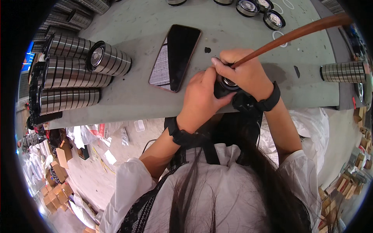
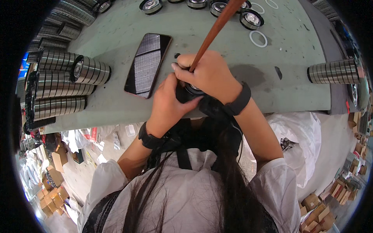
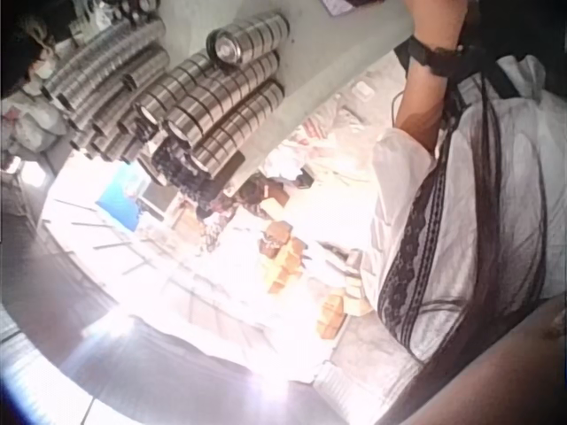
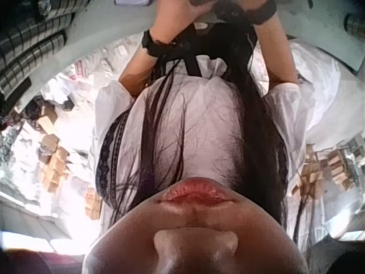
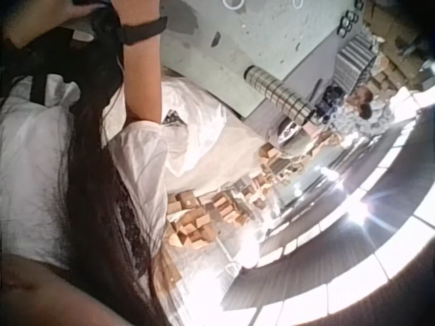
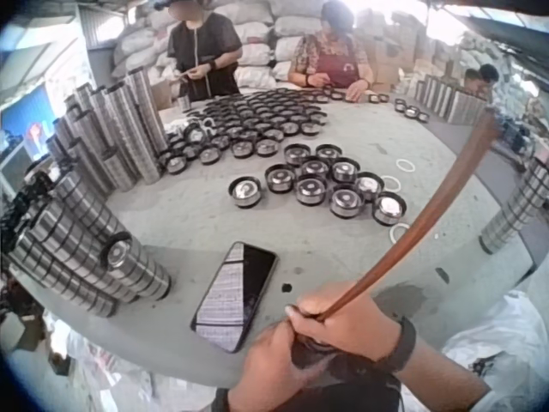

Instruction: Assembling industrial filter components at a workbench, using a wooden stick to align or apply material.

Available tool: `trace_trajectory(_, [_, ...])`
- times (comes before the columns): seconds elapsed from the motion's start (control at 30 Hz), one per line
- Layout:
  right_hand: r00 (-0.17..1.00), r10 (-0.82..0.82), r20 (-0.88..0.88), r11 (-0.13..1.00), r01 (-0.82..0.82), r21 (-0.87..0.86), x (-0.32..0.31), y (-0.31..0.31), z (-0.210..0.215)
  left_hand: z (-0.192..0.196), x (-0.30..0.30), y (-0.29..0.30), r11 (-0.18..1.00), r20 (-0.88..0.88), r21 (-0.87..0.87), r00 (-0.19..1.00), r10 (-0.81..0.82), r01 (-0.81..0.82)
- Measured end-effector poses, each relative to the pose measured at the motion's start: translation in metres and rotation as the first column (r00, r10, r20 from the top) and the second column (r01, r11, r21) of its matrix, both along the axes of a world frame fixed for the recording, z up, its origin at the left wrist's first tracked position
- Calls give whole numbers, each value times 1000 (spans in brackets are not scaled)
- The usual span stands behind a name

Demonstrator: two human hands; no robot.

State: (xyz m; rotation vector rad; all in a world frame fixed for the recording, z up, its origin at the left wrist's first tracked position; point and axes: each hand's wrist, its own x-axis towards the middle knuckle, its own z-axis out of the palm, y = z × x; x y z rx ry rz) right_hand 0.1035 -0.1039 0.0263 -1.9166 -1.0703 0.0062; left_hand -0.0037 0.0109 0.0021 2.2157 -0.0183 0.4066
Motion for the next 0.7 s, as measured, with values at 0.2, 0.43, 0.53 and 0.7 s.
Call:
trace_trajectory(0.2, [993,39,-111,996,-47,-75,-13,-16,8,-4,3,1,991,51,-132,998,20,-13])
trace_trajectory(0.43, [967,-65,-246,982,18,-189,-14,-27,22,-2,3,2,990,5,-143,1000,4,-3])
trace_trajectory(0.53, [978,-61,-198,968,10,-250,-9,-27,20,-6,4,2,993,48,-114,999,-1,6])
trace_trajectory(0.7, [978,-43,-206,969,-10,-248,-11,-23,21,-7,8,2,1000,119,-8,993,4,-3])
